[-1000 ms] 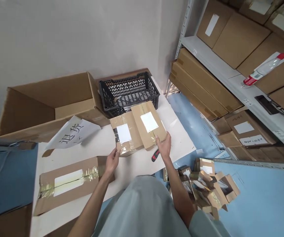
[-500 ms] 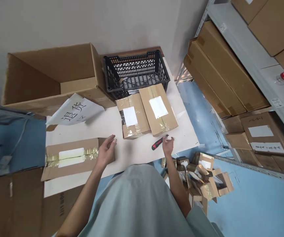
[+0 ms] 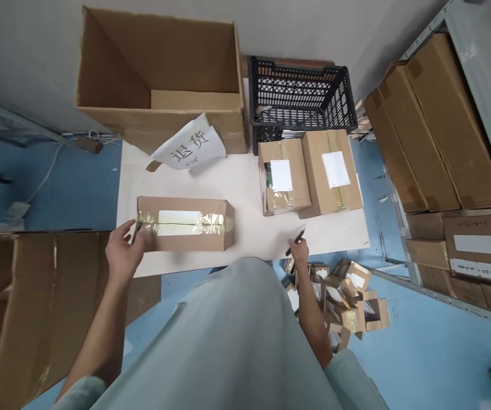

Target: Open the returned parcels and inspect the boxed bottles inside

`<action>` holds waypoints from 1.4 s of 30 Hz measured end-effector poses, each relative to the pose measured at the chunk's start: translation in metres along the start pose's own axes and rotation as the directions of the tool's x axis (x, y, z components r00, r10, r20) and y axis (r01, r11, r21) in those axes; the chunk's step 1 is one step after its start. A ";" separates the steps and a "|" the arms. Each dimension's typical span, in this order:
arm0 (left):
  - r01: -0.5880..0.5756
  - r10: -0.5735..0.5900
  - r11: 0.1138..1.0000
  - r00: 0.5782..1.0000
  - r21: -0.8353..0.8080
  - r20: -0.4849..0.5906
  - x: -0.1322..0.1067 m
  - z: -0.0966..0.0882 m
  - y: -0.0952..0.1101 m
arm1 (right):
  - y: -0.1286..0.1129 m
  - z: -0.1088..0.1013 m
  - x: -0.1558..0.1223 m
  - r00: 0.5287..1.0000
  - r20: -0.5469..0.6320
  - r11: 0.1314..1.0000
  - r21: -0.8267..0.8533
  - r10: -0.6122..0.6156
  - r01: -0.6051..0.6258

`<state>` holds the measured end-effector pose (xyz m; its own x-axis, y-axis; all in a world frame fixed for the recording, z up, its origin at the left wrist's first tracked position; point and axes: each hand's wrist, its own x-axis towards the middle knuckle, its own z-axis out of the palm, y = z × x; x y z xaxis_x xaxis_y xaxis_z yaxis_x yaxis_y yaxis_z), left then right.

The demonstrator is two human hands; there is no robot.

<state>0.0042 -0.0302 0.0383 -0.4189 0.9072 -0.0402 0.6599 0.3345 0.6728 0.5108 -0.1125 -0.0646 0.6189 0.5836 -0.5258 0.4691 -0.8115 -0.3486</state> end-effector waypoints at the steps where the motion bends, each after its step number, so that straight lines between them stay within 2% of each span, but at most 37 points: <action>1: 0.045 -0.043 0.998 0.998 -0.047 0.045 0.006 -0.004 -0.012 | -0.004 0.007 -0.017 1.000 0.024 0.999 0.030 -0.011 0.011; 4: 0.091 -0.065 0.983 0.984 -0.162 0.165 0.016 -0.011 -0.037 | -0.029 0.035 -0.068 0.991 0.104 0.986 0.152 -0.083 0.067; 8: -0.010 0.052 0.981 0.975 -0.194 0.214 0.022 -0.017 -0.049 | -0.081 0.070 -0.121 0.966 0.138 0.938 0.301 -0.219 0.170; 11: -0.063 0.103 0.984 0.963 -0.165 0.248 0.024 -0.022 -0.052 | -0.119 0.075 -0.148 0.938 0.041 0.871 0.386 -0.344 0.303; 13: -0.085 0.129 0.983 0.949 -0.162 0.288 0.025 -0.026 -0.054 | -0.140 0.065 -0.162 0.903 -0.068 0.856 0.297 -0.424 0.424; 15: -0.116 0.173 0.976 0.929 -0.186 0.328 0.026 -0.029 -0.056 | -0.159 0.049 -0.176 0.856 -0.113 0.853 0.090 -0.505 0.515; 17: -0.155 0.220 0.967 0.905 -0.201 0.364 0.029 -0.032 -0.060 | -0.179 0.032 -0.190 0.797 -0.041 0.796 -0.093 -0.603 0.598; 19: -0.184 0.250 0.963 0.881 -0.195 0.401 0.034 -0.034 -0.064 | -0.202 0.022 -0.205 0.697 0.112 0.672 -0.195 -0.708 0.714; 21: -0.188 0.257 0.962 0.863 -0.195 0.436 0.039 -0.033 -0.067 | -0.228 0.020 -0.219 0.564 0.284 0.503 -0.264 -0.775 0.823; 23: -0.166 0.246 0.964 0.855 -0.208 0.456 0.044 -0.031 -0.070 | -0.256 0.025 -0.232 0.471 0.443 0.334 -0.353 -0.763 0.874; 24: -0.150 0.235 0.965 0.856 -0.213 0.460 0.046 -0.030 -0.070 | -0.269 0.030 -0.238 0.451 0.510 0.258 -0.405 -0.732 0.877; 28: -0.108 0.196 0.972 0.867 -0.209 0.459 0.049 -0.026 -0.071 | -0.311 0.051 -0.251 0.433 0.664 0.001 -0.546 -0.609 0.838; 31: -0.094 0.185 0.972 0.871 -0.215 0.456 0.048 -0.025 -0.071 | -0.327 0.064 -0.251 0.391 0.727 -0.136 -0.549 -0.565 0.824; 35: -0.082 0.182 0.969 0.873 -0.232 0.452 0.048 -0.025 -0.071 | -0.334 0.074 -0.249 0.351 0.768 -0.227 -0.532 -0.536 0.816; 42: -0.045 0.155 0.969 0.876 -0.241 0.456 0.046 -0.025 -0.071 | -0.348 0.076 -0.256 0.362 0.790 -0.254 -0.530 -0.495 0.809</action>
<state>-0.0773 -0.0182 0.0074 0.0193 0.9632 -0.2681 0.5083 0.2214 0.8322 0.1409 0.0181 0.1324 -0.5059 0.5883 -0.6309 0.7155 0.6947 0.0739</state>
